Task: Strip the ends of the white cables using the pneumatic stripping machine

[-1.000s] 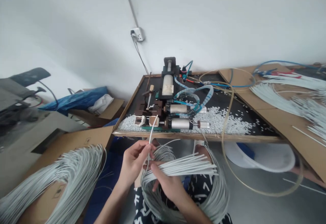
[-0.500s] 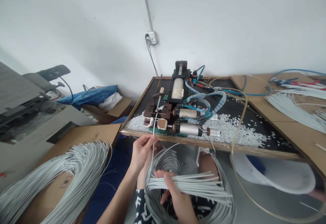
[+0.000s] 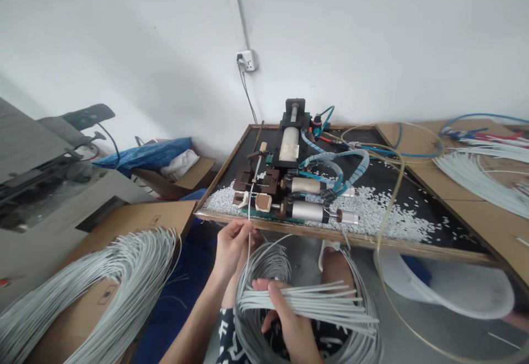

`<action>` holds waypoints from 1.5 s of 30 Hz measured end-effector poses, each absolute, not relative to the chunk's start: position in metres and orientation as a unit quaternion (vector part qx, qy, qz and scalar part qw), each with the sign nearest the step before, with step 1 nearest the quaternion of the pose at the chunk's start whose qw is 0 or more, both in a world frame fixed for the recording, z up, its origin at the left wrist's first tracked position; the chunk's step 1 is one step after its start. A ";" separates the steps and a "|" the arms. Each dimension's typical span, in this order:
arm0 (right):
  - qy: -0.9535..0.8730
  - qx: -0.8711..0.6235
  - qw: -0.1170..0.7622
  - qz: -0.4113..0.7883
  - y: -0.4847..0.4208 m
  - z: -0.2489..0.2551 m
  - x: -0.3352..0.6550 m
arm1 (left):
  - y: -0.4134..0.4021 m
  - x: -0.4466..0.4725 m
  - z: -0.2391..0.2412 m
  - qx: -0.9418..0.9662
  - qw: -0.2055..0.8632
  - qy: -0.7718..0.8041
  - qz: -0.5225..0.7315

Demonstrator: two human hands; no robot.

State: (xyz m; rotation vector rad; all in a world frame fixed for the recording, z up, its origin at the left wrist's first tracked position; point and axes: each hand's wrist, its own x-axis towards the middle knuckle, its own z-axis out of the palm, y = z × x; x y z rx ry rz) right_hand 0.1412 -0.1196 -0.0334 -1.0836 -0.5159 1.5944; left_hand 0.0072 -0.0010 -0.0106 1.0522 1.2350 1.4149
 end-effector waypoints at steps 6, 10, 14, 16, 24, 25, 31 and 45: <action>-0.208 -0.453 0.549 0.671 -0.120 -0.030 0.142 | -0.001 0.007 -0.008 0.420 0.482 0.500 0.585; -0.204 -0.453 0.551 0.670 -0.120 -0.027 0.141 | -0.001 0.008 -0.006 0.413 0.493 0.497 0.582; -0.223 -0.453 0.547 0.667 -0.120 -0.029 0.141 | -0.003 0.010 -0.002 0.412 0.518 0.484 0.573; -0.235 -0.455 0.541 0.667 -0.120 -0.031 0.142 | -0.006 0.009 0.003 0.422 0.519 0.486 0.562; -0.297 -0.412 0.519 0.688 -0.114 -0.030 0.151 | -0.023 0.004 0.017 0.472 0.458 0.509 0.556; -0.297 -0.408 0.521 0.688 -0.114 -0.029 0.151 | -0.023 0.003 0.015 0.473 0.455 0.512 0.555; -0.311 -0.407 0.508 0.692 -0.111 -0.028 0.152 | -0.023 0.001 0.005 0.476 0.442 0.519 0.556; -0.341 -0.391 0.491 0.700 -0.105 -0.017 0.154 | -0.043 -0.010 0.020 0.769 0.317 0.433 0.347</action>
